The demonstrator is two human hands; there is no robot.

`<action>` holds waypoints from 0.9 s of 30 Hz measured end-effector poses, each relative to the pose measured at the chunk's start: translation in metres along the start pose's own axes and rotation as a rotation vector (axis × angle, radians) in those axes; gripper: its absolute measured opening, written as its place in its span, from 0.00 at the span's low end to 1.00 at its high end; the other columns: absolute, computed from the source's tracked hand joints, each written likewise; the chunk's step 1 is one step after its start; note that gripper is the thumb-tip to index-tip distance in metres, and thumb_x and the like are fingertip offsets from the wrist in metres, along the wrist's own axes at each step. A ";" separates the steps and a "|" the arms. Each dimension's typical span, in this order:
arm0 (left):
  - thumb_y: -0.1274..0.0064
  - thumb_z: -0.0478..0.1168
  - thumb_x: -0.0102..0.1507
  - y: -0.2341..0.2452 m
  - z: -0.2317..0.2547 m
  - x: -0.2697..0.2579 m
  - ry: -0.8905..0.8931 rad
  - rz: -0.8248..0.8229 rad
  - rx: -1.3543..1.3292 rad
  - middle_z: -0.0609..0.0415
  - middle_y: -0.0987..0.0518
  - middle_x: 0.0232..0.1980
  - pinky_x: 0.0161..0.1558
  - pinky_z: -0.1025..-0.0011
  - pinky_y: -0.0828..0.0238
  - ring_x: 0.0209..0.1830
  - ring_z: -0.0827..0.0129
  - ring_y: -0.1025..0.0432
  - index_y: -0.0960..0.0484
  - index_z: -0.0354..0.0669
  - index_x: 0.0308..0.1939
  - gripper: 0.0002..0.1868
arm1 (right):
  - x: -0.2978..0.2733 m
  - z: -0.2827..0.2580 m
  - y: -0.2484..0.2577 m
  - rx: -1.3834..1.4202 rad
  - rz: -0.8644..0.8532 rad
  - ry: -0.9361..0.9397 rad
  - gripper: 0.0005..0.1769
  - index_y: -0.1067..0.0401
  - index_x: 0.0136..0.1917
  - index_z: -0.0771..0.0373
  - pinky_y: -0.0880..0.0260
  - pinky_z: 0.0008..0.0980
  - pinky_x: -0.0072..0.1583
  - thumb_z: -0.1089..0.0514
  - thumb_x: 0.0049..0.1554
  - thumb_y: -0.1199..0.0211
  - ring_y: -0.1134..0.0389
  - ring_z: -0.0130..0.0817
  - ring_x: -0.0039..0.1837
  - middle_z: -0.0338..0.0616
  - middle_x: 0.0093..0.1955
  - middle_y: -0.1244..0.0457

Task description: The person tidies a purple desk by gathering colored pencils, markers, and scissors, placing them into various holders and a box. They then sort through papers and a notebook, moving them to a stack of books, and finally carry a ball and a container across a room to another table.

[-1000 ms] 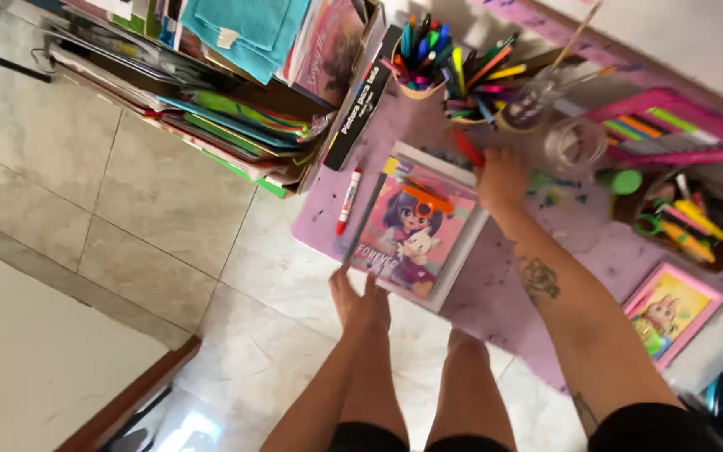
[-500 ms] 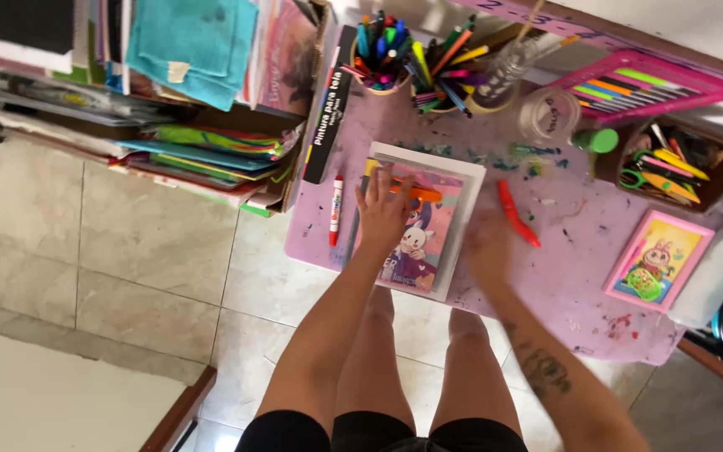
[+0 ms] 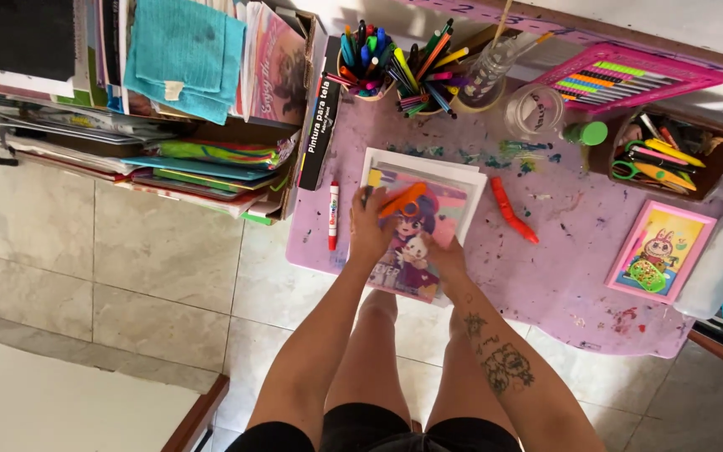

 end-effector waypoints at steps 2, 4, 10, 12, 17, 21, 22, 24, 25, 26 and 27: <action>0.32 0.40 0.54 -0.005 -0.007 -0.003 -0.122 0.048 -0.181 0.40 0.28 0.65 0.68 0.53 0.38 0.66 0.46 0.34 0.38 0.44 0.74 0.47 | 0.008 0.016 0.017 0.050 -0.001 0.085 0.25 0.34 0.67 0.60 0.28 0.32 0.56 0.54 0.59 0.32 0.30 0.28 0.55 0.39 0.57 0.31; 0.32 0.43 0.51 0.002 -0.016 0.007 0.168 -0.091 -0.250 0.43 0.24 0.56 0.61 0.56 0.31 0.57 0.50 0.29 0.36 0.45 0.74 0.48 | 0.012 0.033 0.031 0.113 -0.049 0.082 0.25 0.34 0.67 0.59 0.28 0.31 0.57 0.54 0.59 0.32 0.30 0.27 0.56 0.37 0.57 0.32; 0.24 0.48 0.50 -0.052 -0.060 -0.027 0.508 -0.595 -0.559 0.53 0.18 0.50 0.53 0.67 0.28 0.49 0.69 0.25 0.29 0.35 0.67 0.46 | -0.012 0.006 0.021 0.271 -0.232 -0.024 0.26 0.37 0.70 0.59 0.27 0.34 0.57 0.55 0.60 0.35 0.32 0.29 0.58 0.36 0.60 0.34; 0.24 0.47 0.50 -0.056 -0.048 -0.042 0.547 -0.656 -0.656 0.53 0.17 0.53 0.55 0.69 0.30 0.51 0.72 0.24 0.27 0.35 0.67 0.45 | -0.010 0.001 0.015 0.300 -0.256 -0.062 0.27 0.39 0.70 0.57 0.26 0.35 0.56 0.55 0.60 0.36 0.32 0.30 0.58 0.38 0.60 0.35; 0.24 0.33 0.46 -0.057 -0.022 -0.054 0.481 -0.506 -0.574 0.52 0.18 0.47 0.47 0.68 0.22 0.45 0.67 0.24 0.29 0.35 0.65 0.45 | -0.078 -0.132 0.008 -0.750 0.151 1.003 0.39 0.51 0.72 0.68 0.45 0.38 0.63 0.60 0.53 0.37 0.45 0.43 0.65 0.50 0.66 0.46; 0.30 0.29 0.48 -0.066 -0.010 -0.069 0.475 -0.422 -0.709 0.53 0.16 0.44 0.43 0.69 0.21 0.41 0.67 0.21 0.27 0.34 0.63 0.39 | -0.122 -0.186 -0.015 -1.109 0.160 1.354 0.32 0.38 0.71 0.59 0.42 0.56 0.69 0.58 0.53 0.37 0.39 0.55 0.68 0.52 0.67 0.40; 0.30 0.29 0.50 -0.068 -0.013 -0.073 0.499 -0.415 -0.694 0.51 0.16 0.43 0.42 0.69 0.22 0.40 0.68 0.21 0.27 0.35 0.63 0.38 | -0.099 -0.175 -0.012 -1.217 0.056 1.278 0.24 0.34 0.67 0.56 0.42 0.54 0.70 0.58 0.57 0.39 0.38 0.52 0.68 0.48 0.66 0.38; 0.31 0.30 0.51 -0.071 -0.024 -0.084 0.524 -0.401 -0.681 0.50 0.16 0.42 0.41 0.68 0.22 0.38 0.68 0.22 0.27 0.36 0.63 0.36 | -0.066 -0.156 0.010 -1.321 -0.054 1.203 0.16 0.30 0.63 0.53 0.41 0.52 0.71 0.58 0.61 0.41 0.37 0.48 0.67 0.44 0.65 0.37; 0.30 0.29 0.52 -0.067 -0.034 -0.091 0.542 -0.354 -0.642 0.50 0.18 0.42 0.42 0.68 0.25 0.38 0.69 0.24 0.25 0.36 0.62 0.34 | -0.048 -0.146 0.031 -1.388 -0.030 1.111 0.15 0.29 0.61 0.53 0.40 0.50 0.70 0.58 0.60 0.41 0.37 0.48 0.66 0.44 0.63 0.36; 0.29 0.29 0.54 -0.064 -0.044 -0.096 0.559 -0.307 -0.603 0.51 0.19 0.42 0.43 0.68 0.27 0.38 0.70 0.27 0.23 0.36 0.62 0.33 | -0.030 -0.138 0.052 -1.451 -0.003 1.018 0.14 0.28 0.60 0.53 0.38 0.48 0.69 0.59 0.60 0.41 0.37 0.49 0.65 0.45 0.62 0.36; 0.29 0.29 0.54 -0.061 -0.053 -0.099 0.559 -0.300 -0.604 0.51 0.19 0.42 0.43 0.68 0.27 0.38 0.70 0.27 0.23 0.36 0.62 0.33 | -0.027 -0.138 0.060 -1.452 -0.008 1.024 0.14 0.28 0.60 0.53 0.38 0.48 0.69 0.59 0.60 0.41 0.37 0.49 0.65 0.45 0.62 0.36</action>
Point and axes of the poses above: each hand's wrist, its own x-axis towards the middle knuckle, its own y-axis out of the back of the hand, z = x × y, the point moved 9 cm from there along x, towards the middle knuckle
